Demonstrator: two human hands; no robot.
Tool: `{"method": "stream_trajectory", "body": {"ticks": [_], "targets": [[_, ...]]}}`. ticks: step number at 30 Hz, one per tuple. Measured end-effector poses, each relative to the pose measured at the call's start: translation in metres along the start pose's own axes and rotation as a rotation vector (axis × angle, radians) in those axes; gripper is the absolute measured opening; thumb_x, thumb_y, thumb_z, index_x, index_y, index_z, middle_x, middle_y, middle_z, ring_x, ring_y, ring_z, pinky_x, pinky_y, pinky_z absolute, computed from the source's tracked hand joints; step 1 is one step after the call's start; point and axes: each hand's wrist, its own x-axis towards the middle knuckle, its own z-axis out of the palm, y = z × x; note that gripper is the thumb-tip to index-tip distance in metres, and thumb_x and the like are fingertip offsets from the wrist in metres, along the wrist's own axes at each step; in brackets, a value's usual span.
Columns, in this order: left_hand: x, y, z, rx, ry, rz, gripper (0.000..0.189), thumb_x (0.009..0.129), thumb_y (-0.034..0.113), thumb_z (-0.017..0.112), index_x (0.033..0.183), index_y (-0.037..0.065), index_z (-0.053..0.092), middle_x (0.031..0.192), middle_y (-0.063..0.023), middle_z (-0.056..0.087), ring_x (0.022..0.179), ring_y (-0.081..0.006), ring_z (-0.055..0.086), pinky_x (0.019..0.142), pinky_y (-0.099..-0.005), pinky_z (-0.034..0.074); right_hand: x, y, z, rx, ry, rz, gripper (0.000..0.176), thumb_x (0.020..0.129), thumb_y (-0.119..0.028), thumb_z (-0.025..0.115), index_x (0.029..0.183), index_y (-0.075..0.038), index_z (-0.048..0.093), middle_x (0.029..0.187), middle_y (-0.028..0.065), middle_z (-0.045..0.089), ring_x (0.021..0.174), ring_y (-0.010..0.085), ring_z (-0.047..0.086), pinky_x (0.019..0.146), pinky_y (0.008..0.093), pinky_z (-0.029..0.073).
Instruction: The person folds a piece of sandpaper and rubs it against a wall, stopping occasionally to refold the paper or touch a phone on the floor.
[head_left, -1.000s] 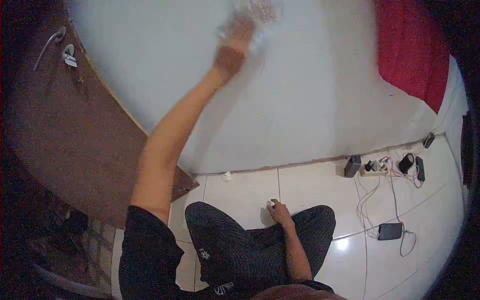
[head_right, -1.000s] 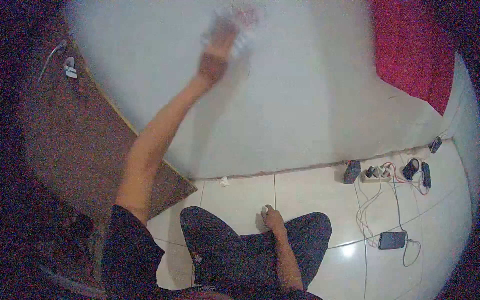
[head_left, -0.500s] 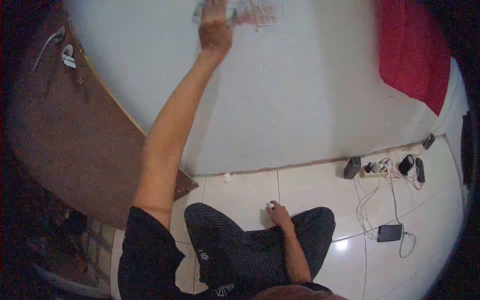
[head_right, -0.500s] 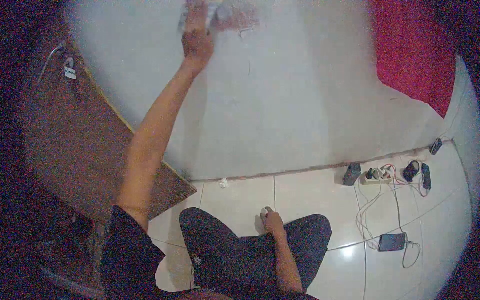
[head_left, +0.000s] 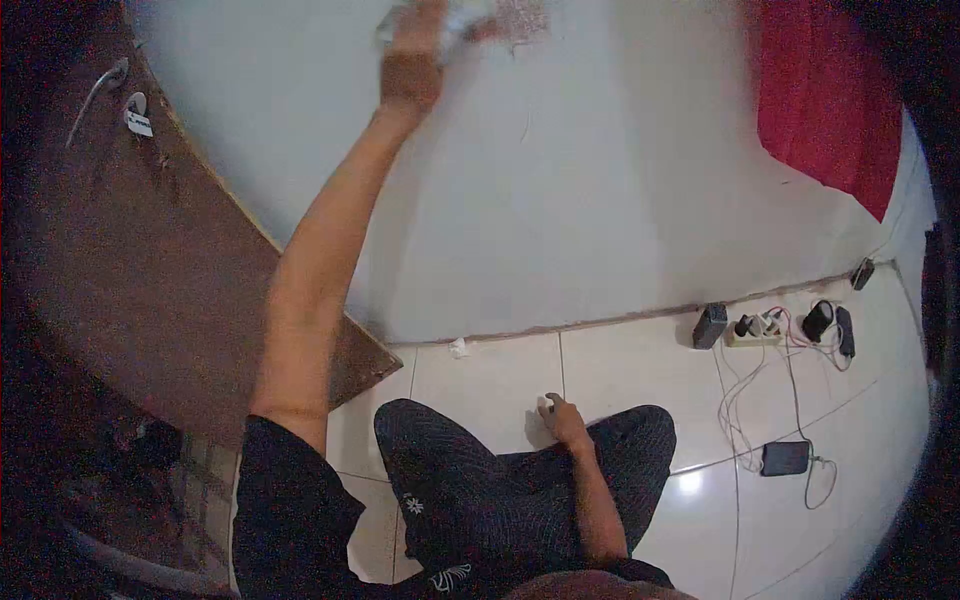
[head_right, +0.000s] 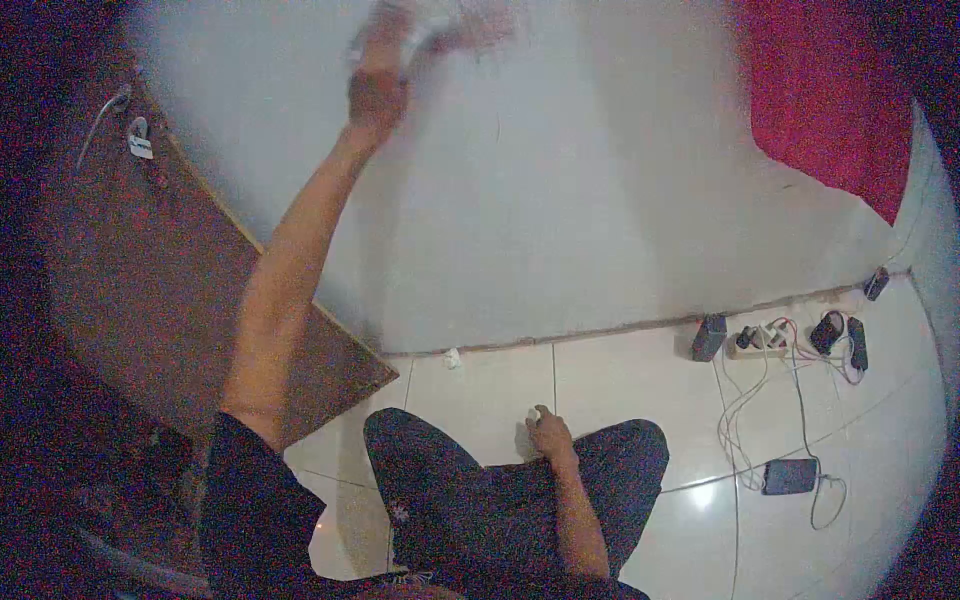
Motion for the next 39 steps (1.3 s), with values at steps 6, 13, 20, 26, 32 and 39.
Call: {"method": "stream_trajectory", "body": {"ticks": [6, 13, 20, 26, 32, 39], "targets": [[-0.041, 0.028, 0.018, 0.038, 0.083, 0.070, 0.050, 0.083, 0.002, 0.048, 0.133, 0.001, 0.045, 0.134, -0.0130, 0.051, 0.118, -0.0295, 0.053, 0.094, -0.0389, 0.048, 0.003, 0.006, 0.006, -0.008, 0.033, -0.031, 0.046, 0.089, -0.033, 0.057, 0.124, -0.003, 0.052, 0.101, 0.0267, 0.065, 0.096, 0.0406, 0.063, 0.085, 0.0457, 0.050], [-0.115, 0.067, 0.015, -0.350, -0.371, 0.671, 0.042, 0.084, 0.008, 0.052, 0.124, -0.001, 0.054, 0.135, -0.0083, 0.052, 0.126, -0.0223, 0.048, 0.106, -0.0359, 0.039, 0.007, 0.010, 0.002, -0.014, 0.022, -0.053, 0.046, 0.089, -0.031, 0.058, 0.125, -0.003, 0.052, 0.100, 0.0259, 0.065, 0.095, 0.0387, 0.064, 0.085, 0.0451, 0.051], [-0.022, 0.010, 0.004, -0.147, 0.106, -0.053, 0.057, 0.081, 0.000, 0.049, 0.138, 0.003, 0.041, 0.141, -0.0192, 0.042, 0.130, -0.0346, 0.041, 0.108, -0.0419, 0.034, 0.007, 0.008, 0.004, -0.052, -0.008, -0.012, 0.046, 0.088, -0.031, 0.058, 0.124, -0.003, 0.052, 0.101, 0.0247, 0.066, 0.096, 0.0399, 0.063, 0.085, 0.0447, 0.051], [-0.094, 0.075, 0.038, -0.293, -0.242, 0.253, 0.051, 0.083, 0.005, 0.049, 0.133, -0.001, 0.046, 0.135, -0.0181, 0.049, 0.127, -0.0319, 0.045, 0.105, -0.0393, 0.039, 0.001, 0.003, -0.004, 0.023, -0.021, -0.028, 0.045, 0.089, -0.031, 0.058, 0.124, -0.004, 0.051, 0.100, 0.0253, 0.065, 0.095, 0.0406, 0.063, 0.083, 0.0462, 0.050], [-0.120, 0.060, 0.035, -0.317, -0.297, 0.638, 0.038, 0.084, 0.006, 0.052, 0.122, 0.001, 0.056, 0.130, -0.0121, 0.055, 0.121, -0.0226, 0.052, 0.105, -0.0346, 0.042, 0.006, 0.007, 0.004, -0.057, -0.009, -0.030, 0.044, 0.090, -0.031, 0.057, 0.125, -0.005, 0.051, 0.099, 0.0250, 0.066, 0.097, 0.0402, 0.063, 0.086, 0.0457, 0.050], [-0.004, -0.011, -0.006, -0.157, -0.034, -0.272, 0.040, 0.089, 0.002, 0.047, 0.128, -0.004, 0.050, 0.134, -0.0249, 0.047, 0.127, -0.0400, 0.041, 0.106, -0.0403, 0.036, 0.005, 0.002, 0.004, -0.011, -0.038, -0.018, 0.046, 0.089, -0.031, 0.057, 0.126, -0.005, 0.050, 0.101, 0.0239, 0.066, 0.098, 0.0398, 0.062, 0.088, 0.0465, 0.049]]}}
